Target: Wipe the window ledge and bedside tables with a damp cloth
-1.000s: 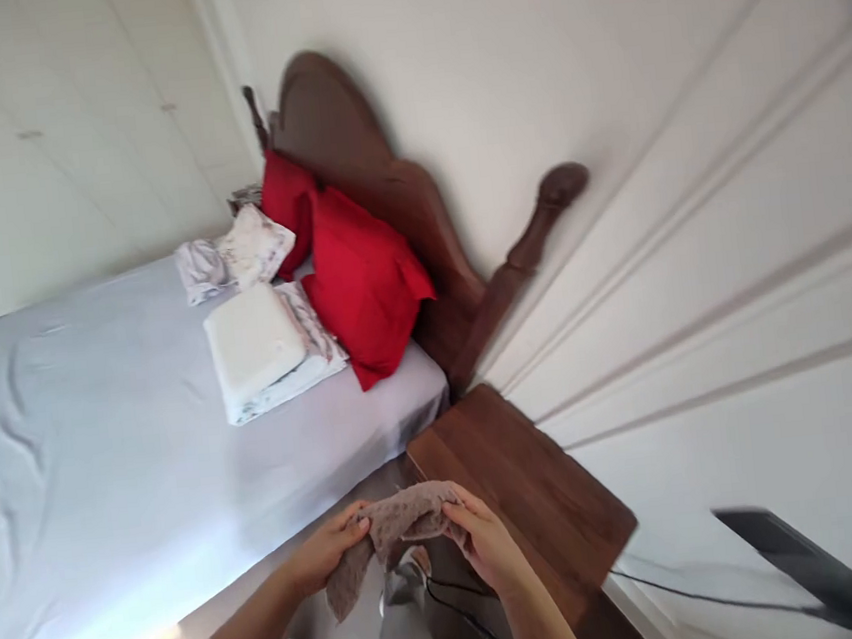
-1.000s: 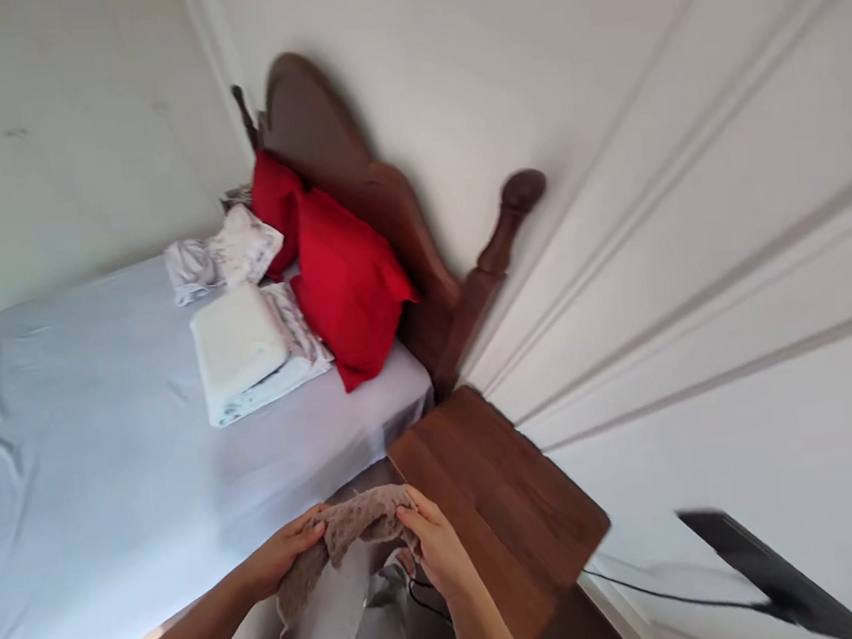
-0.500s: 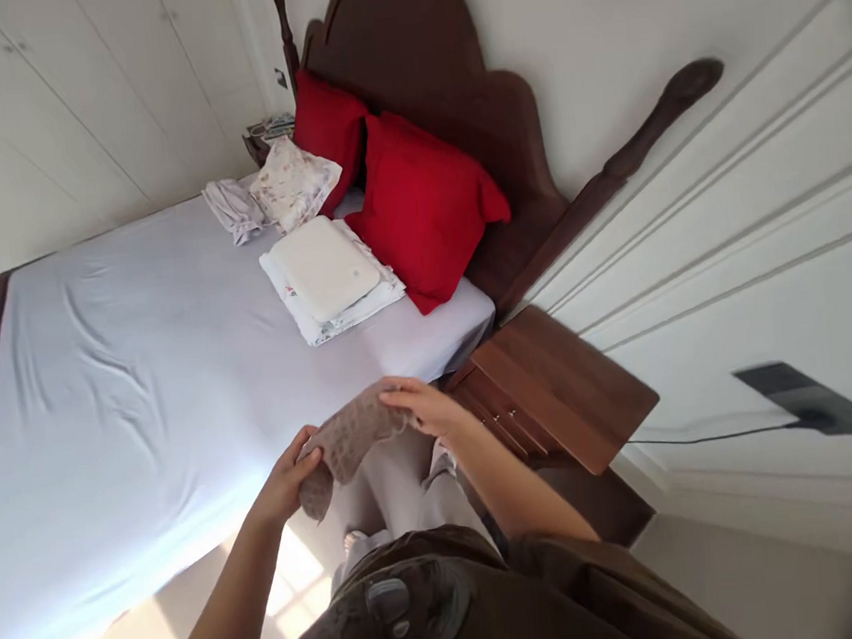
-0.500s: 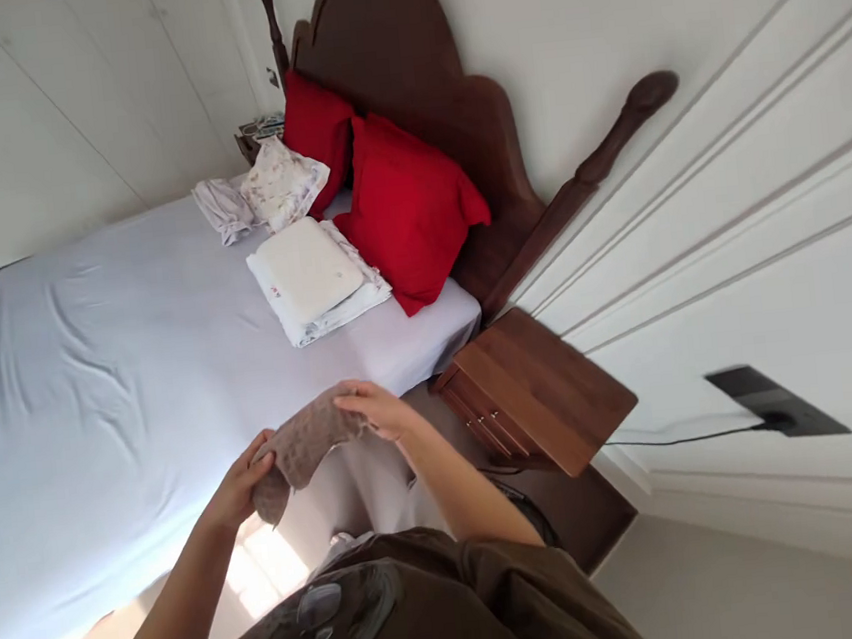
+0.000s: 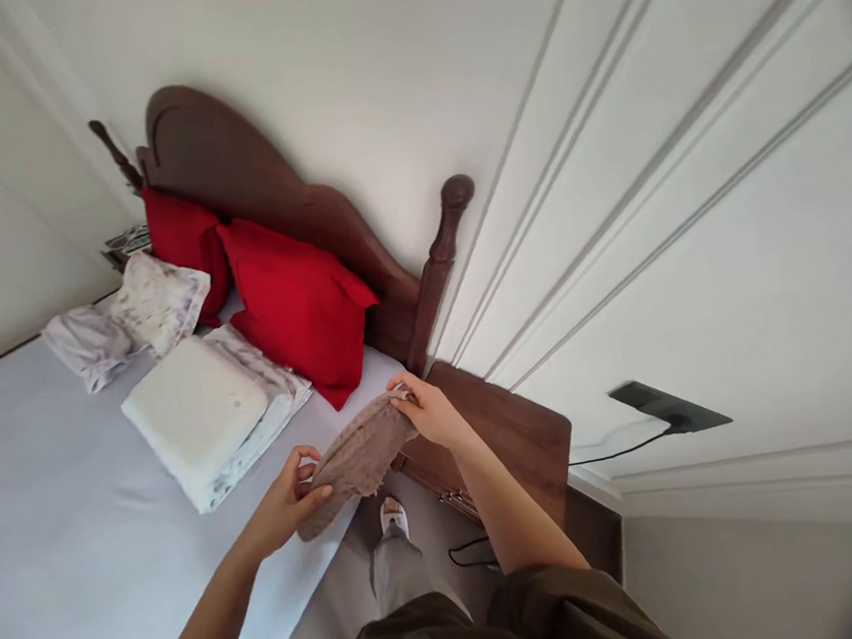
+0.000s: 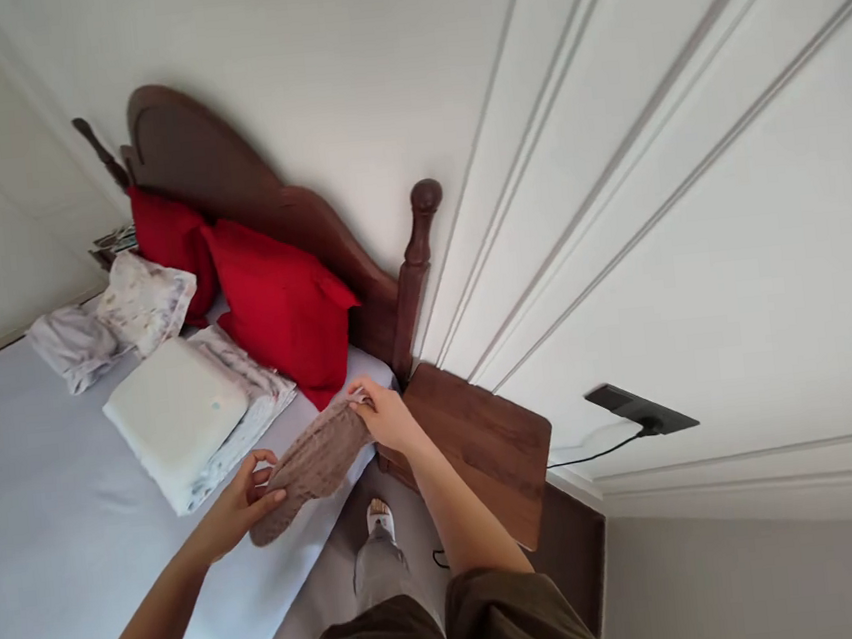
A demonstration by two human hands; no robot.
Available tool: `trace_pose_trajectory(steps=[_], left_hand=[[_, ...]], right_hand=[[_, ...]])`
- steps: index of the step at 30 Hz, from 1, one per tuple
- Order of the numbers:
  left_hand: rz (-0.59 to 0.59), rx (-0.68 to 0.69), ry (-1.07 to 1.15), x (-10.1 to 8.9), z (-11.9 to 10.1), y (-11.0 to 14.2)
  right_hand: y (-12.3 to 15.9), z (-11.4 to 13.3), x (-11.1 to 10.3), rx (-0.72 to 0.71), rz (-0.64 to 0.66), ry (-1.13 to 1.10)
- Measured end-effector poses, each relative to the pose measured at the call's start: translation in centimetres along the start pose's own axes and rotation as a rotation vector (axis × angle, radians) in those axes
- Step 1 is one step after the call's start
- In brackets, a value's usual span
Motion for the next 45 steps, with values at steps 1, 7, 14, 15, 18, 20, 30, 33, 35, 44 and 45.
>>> trace_pose_trajectory(steps=[1, 7, 14, 15, 18, 20, 30, 33, 35, 44, 45], left_hand=[[-0.015, 0.021, -0.006, -0.3, -1.1, -3.3], [-0.074, 0.205, -0.199, -0.6, -9.0, -19.0], [0.045, 0.506, -0.119, 5.3, -21.3, -31.1], [0.062, 0.546, -0.036, 5.8, -22.7, -32.6], [0.137, 0.611, 0.181, 6.6, -25.3, -36.7], [0.155, 0.615, 0.257, 6.1, -25.9, -39.0], [0.168, 0.628, 0.142, 3.3, -27.3, -42.4], [0.125, 0.587, -0.047, 1.7, -27.2, -42.4], [0.094, 0.561, -0.164, 0.5, -26.0, -42.8], [0.096, 0.262, -0.249, -0.3, -14.5, -46.0], [0.116, 0.261, -0.241, -0.2, -14.1, -45.7]], right_hand=[[-1.2, -1.7, -2.7, 0.034, -0.055, 0.008], [-4.5, -7.9, -16.8, 0.152, -0.54, 0.057], [-8.5, -1.7, -29.5, -0.017, -1.089, 0.288], [-10.2, -0.1, -30.6, -0.074, -1.106, 0.388], [-16.7, 2.9, -31.7, -0.128, -1.024, 0.692], [-20.7, 3.5, -31.5, -0.073, -0.945, 0.855], [-24.1, 1.9, -32.2, 0.035, -1.09, 0.826], [-22.9, -1.5, -31.4, 0.015, -1.332, 0.576], [-23.0, -4.8, -30.0, 0.073, -1.377, 0.473], [-22.1, -17.3, -22.9, 0.272, -1.149, 0.343], [-21.3, -17.7, -22.2, 0.276, -1.174, 0.322]])
Point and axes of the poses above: each hand's wrist, its own y-axis away from the middle knuckle, its own x-axis out of the palm, z = x × y, the point moved 8 cm from there along -y, towards the middle knuckle, and after that the axes turned 10 degrees about z, right-handed, at the moved point
